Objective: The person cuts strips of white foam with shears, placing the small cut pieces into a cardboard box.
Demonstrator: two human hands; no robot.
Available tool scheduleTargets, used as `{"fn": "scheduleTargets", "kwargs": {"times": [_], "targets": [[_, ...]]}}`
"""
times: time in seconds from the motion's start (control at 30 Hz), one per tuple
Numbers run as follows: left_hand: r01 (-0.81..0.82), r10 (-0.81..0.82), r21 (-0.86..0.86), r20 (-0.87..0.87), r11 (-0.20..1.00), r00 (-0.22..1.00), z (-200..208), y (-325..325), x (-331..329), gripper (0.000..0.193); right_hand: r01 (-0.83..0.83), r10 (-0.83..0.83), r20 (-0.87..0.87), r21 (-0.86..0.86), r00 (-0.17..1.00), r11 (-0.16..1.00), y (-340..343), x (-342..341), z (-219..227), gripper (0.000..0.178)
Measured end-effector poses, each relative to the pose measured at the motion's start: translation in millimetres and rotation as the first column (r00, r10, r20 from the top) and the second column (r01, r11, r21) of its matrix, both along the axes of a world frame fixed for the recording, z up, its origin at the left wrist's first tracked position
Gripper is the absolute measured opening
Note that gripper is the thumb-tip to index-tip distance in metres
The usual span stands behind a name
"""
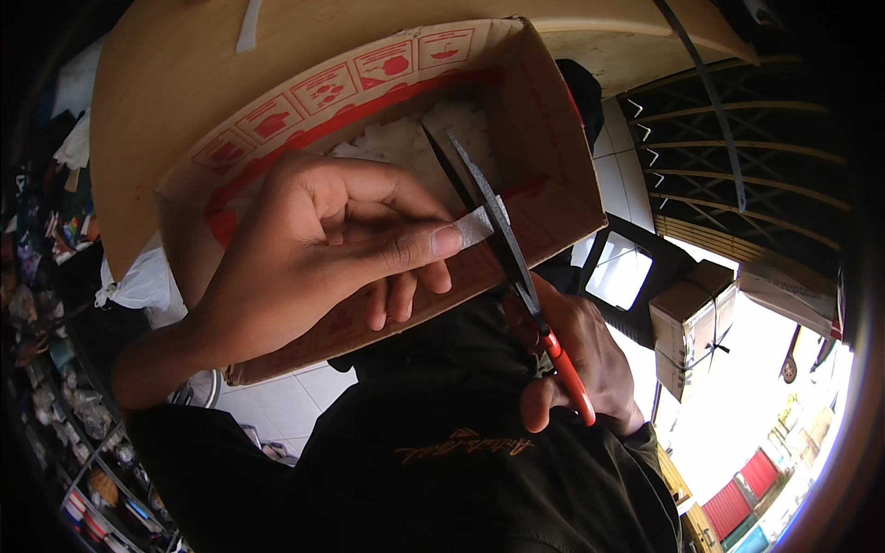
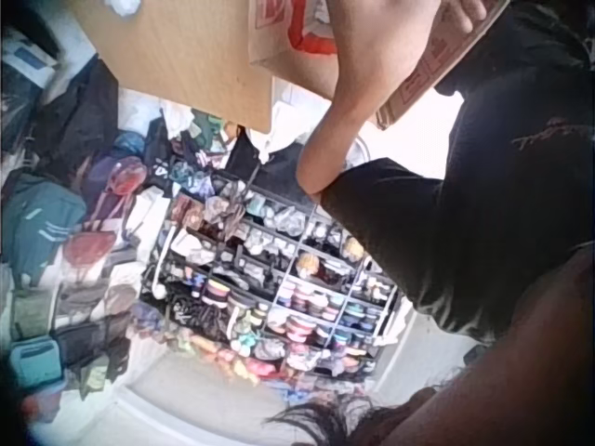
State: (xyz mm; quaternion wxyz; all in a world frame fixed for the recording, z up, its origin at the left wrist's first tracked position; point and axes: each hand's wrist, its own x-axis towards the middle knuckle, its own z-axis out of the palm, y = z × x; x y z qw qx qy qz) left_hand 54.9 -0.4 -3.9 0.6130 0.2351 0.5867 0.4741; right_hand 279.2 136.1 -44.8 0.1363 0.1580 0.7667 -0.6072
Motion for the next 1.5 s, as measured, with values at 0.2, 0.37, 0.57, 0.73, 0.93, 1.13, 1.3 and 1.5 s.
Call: {"fn": "scheduleTargets", "kwargs": {"times": [0.2,0.37,0.57,0.73,0.93,1.13,1.3,1.5], "targets": [[0.022,-0.022,-0.007,-0.005,1.0,1.0,-2,-2,0,0.019,-0.031,0.029,0.044,0.042,0.999,0.999,2,0,3,0.095],[0.005,-0.006,-0.042,-0.004,0.999,1.0,0,-1,2,0.018,0.041,-0.05,0.066,0.124,0.997,0.991,-3,-3,11,0.081],[-0.019,0.016,-0.055,-0.059,0.998,0.998,0,-10,-3,0.017,0.138,-0.146,0.115,0.073,0.983,0.988,-3,2,9,0.073],[-0.13,0.126,-0.009,-0.162,0.992,0.979,0,-15,-3,0.014,0.028,-0.025,0.041,-0.088,0.999,0.996,3,4,-2,0.083],[-0.171,0.171,0.008,-0.102,0.985,0.98,1,-3,1,0.015,0.054,-0.052,0.048,-0.038,0.998,0.998,-2,1,-3,0.104],[-0.013,0.014,0.016,-0.066,1.0,0.998,-1,2,2,0.016,-0.016,0.016,0.015,0.014,1.0,1.0,0,0,-1,0.091],[0.043,-0.045,-0.042,-0.051,0.998,0.998,1,5,2,0.016,-0.015,0.014,0.042,0.044,0.999,0.999,1,0,2,0.093],[0.052,-0.057,-0.104,-0.048,0.993,0.997,4,4,-1,0.019,0.057,-0.063,0.062,0.088,0.996,0.994,-2,-2,10,0.079]]}}
